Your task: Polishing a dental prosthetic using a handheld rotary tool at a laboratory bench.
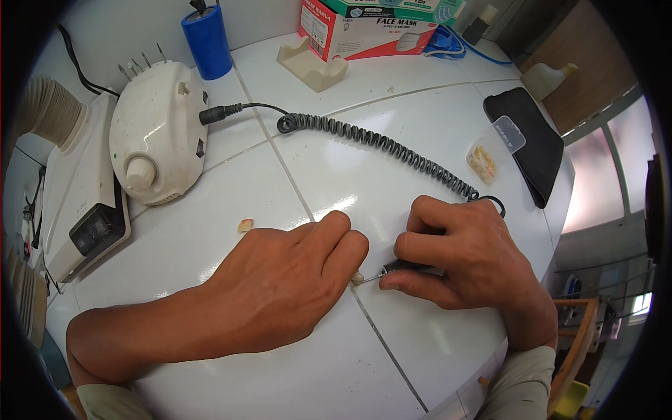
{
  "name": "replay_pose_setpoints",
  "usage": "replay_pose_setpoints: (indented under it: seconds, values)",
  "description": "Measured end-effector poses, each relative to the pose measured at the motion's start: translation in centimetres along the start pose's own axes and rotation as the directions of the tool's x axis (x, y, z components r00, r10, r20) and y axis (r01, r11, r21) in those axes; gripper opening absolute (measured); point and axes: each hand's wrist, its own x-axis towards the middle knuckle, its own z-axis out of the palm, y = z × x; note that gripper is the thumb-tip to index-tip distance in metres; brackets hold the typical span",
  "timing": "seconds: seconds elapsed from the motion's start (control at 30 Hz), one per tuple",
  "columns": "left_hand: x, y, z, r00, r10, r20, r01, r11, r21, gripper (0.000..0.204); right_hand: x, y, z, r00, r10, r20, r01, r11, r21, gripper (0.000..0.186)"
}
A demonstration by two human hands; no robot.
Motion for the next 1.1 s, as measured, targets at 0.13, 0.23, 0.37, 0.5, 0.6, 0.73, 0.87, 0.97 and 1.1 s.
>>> replay_pose_setpoints:
  seconds: [0.13,0.23,0.37,0.5,0.6,0.73,0.87,0.97,1.1]
  values:
    - [0.0,0.01,0.02,1.0,0.002,0.002,-0.002,1.0,0.002,0.023,-0.06,0.12,0.19,1.0,0.026,-0.001,-0.026,0.999,0.022,0.031]
    - [-0.03,0.05,0.0,1.0,-0.006,0.003,0.006,1.0,0.0,0.022,0.04,-0.05,-0.15,1.0,-0.006,0.021,0.006,1.0,0.013,0.031]
    - [-0.05,0.03,0.03,1.0,0.001,-0.005,-0.001,1.0,-0.001,0.022,-0.02,0.09,0.02,1.0,0.026,-0.003,-0.026,1.0,0.017,0.031]
    - [0.01,0.09,0.0,1.0,-0.007,0.003,0.007,1.0,0.004,0.021,-0.04,0.05,-0.06,0.999,0.026,0.023,-0.026,0.999,0.022,0.03]
    - [0.01,0.06,0.01,1.0,-0.003,0.002,0.003,1.0,0.003,0.021,0.02,-0.02,-0.21,0.999,0.031,0.019,-0.031,0.999,0.029,0.03]
    - [-0.01,0.03,0.02,1.0,-0.001,0.006,0.001,1.0,0.009,0.022,-0.05,0.09,0.06,0.999,0.048,0.006,-0.048,0.998,0.027,0.031]
    - [-0.04,0.02,0.08,1.0,-0.003,-0.005,0.003,1.0,0.003,0.023,0.05,0.11,-0.3,0.999,-0.003,0.047,0.002,1.0,0.026,0.031]
    - [-0.03,0.0,0.08,1.0,-0.001,-0.006,0.001,1.0,-0.008,0.023,-0.06,0.15,-0.06,0.999,0.037,0.016,-0.037,0.999,0.035,0.031]
    - [-0.01,0.0,0.01,1.0,0.002,0.002,-0.002,1.0,0.0,0.022,-0.04,0.14,-0.06,0.999,0.037,0.016,-0.037,0.999,0.028,0.03]
